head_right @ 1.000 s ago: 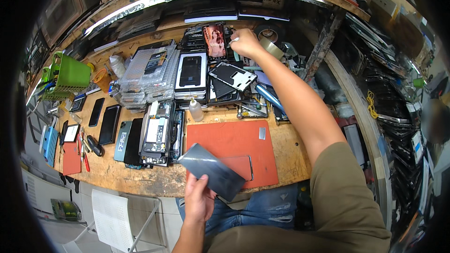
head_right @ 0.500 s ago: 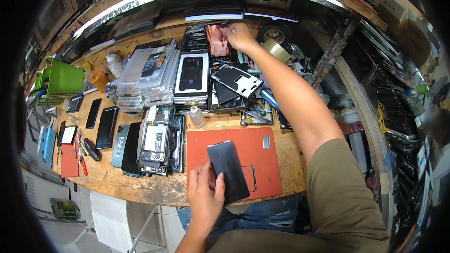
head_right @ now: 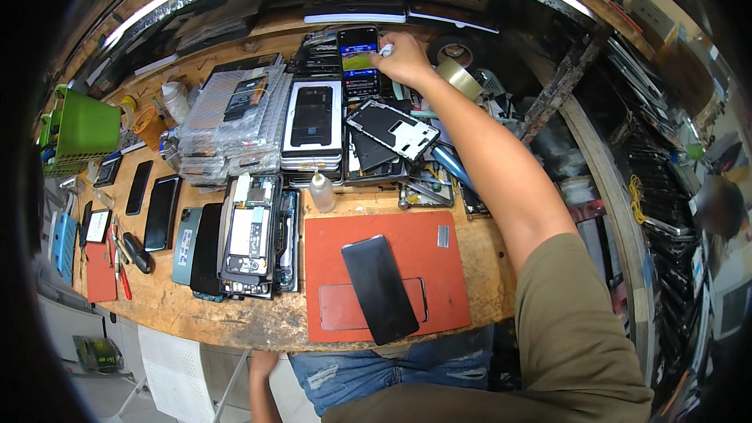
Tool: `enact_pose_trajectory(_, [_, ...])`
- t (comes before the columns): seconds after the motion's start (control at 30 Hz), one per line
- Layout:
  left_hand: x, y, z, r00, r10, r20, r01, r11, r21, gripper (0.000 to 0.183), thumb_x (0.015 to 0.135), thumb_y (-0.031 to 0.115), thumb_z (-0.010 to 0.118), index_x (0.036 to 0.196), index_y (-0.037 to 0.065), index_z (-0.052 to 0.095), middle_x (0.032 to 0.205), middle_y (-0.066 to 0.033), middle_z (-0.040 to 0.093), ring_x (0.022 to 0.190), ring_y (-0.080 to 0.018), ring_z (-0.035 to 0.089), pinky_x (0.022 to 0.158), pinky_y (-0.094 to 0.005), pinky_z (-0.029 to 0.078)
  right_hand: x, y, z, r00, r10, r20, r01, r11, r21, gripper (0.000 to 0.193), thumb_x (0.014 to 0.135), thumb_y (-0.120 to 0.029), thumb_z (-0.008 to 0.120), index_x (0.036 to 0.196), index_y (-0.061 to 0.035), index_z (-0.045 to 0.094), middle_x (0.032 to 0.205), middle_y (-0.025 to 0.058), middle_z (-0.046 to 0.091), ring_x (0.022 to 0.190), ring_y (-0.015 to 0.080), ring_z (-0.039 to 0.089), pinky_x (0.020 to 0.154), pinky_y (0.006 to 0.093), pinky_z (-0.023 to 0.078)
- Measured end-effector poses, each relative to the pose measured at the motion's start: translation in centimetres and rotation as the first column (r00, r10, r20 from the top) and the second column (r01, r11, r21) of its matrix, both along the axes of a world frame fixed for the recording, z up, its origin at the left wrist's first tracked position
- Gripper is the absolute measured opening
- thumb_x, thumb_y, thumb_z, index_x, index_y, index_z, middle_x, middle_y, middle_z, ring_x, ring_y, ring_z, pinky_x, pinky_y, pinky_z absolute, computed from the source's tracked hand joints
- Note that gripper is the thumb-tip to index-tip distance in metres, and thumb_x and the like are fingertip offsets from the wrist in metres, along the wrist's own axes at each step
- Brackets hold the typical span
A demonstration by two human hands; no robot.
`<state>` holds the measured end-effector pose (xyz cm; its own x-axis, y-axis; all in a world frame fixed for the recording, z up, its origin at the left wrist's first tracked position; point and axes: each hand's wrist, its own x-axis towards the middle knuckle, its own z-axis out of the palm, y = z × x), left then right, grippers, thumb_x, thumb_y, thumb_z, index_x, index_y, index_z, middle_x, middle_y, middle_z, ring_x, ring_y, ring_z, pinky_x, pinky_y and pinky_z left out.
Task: The person handles a smartphone screen assembly, removes a protective film, and wipes the screen surface with a small white wipe. The person also briefly handles a phone back cover and a stack of packaged screen protectors before returning to the screen cleaning.
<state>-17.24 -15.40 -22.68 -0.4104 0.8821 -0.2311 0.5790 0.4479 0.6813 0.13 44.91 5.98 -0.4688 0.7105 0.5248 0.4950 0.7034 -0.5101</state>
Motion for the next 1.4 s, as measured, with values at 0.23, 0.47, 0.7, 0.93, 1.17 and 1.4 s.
enact_pose_trajectory(0.23, [-8.3,5.0,-12.8,0.941,0.132,-0.311,-0.18,0.975,-0.129,0.044,0.098,0.012,0.06,0.138,-0.006,0.056,0.141,-0.0248,0.06,0.132,-0.0354,0.056,0.113,-0.0457,0.043,0.0,0.0,0.3,0.999,-0.012,0.03,0.012,1.0,-0.007,0.037,0.081,-0.031,0.081,0.102,-0.0001,0.076,0.092,0.0222,0.076,0.089,0.0349,0.075,0.085,0.0406,0.057])
enact_pose_trajectory(0.47, [-7.4,10.3,-16.3,0.941,0.104,-0.323,-0.206,0.93,-0.303,0.047,0.098,0.015,0.061,0.141,-0.006,0.053,0.143,-0.0252,0.058,0.132,-0.0354,0.055,0.113,-0.0459,0.043,-0.1,-0.2,0.3,0.999,-0.049,-0.008,0.049,0.999,-0.015,0.034,0.092,-0.033,0.074,0.102,0.0003,0.077,0.09,0.0205,0.075,0.085,0.0308,0.072,0.084,0.0413,0.054])
enact_pose_trajectory(0.7, [-6.1,10.6,-18.3,0.939,0.14,-0.314,-0.245,0.914,-0.325,0.051,0.099,0.018,0.061,0.143,-0.005,0.05,0.145,-0.0257,0.056,0.133,-0.0354,0.055,0.113,-0.0461,0.043,-0.1,-0.3,0.4,0.999,-0.034,0.009,0.034,0.999,-0.036,0.033,0.094,-0.034,0.072,0.1,-0.0027,0.079,0.093,0.0229,0.076,0.092,0.0371,0.074,0.088,0.0441,0.054])
enact_pose_trajectory(0.93, [-5.3,9.7,-18.4,0.928,0.201,-0.314,-0.298,0.906,-0.302,0.054,0.1,0.02,0.062,0.146,-0.005,0.047,0.146,-0.0261,0.054,0.133,-0.0355,0.055,0.113,-0.0464,0.043,0.1,-0.7,0.5,0.999,-0.037,-0.033,0.034,0.996,-0.077,0.034,0.094,-0.035,0.071,0.099,-0.0022,0.079,0.092,0.0213,0.077,0.091,0.0368,0.075,0.089,0.0431,0.055])
enact_pose_trajectory(1.17, [-4.5,8.5,-18.2,0.914,0.256,-0.316,-0.348,0.895,-0.279,0.058,0.101,0.023,0.062,0.148,-0.005,0.044,0.148,-0.0266,0.053,0.133,-0.0355,0.054,0.114,-0.0466,0.043,3.2,-1.0,1.0,0.99,-0.075,-0.12,0.083,0.995,0.06,0.023,0.087,-0.018,0.07,0.103,-0.004,0.079,0.107,0.0182,0.073,0.096,0.0343,0.072,0.088,0.042,0.055])
enact_pose_trajectory(1.4, [-3.5,6.7,-18.2,0.888,0.333,-0.317,-0.416,0.875,-0.246,0.062,0.102,0.026,0.063,0.151,-0.005,0.041,0.15,-0.0271,0.051,0.134,-0.0355,0.054,0.114,-0.0468,0.043,14.0,-9.9,2.4,0.927,0.107,-0.36,-0.205,0.948,-0.244,0.025,0.1,0.004,0.06,0.124,0.0048,0.067,0.104,0.0097,0.071,0.085,0.011,0.067,0.077,0.0256,0.056])
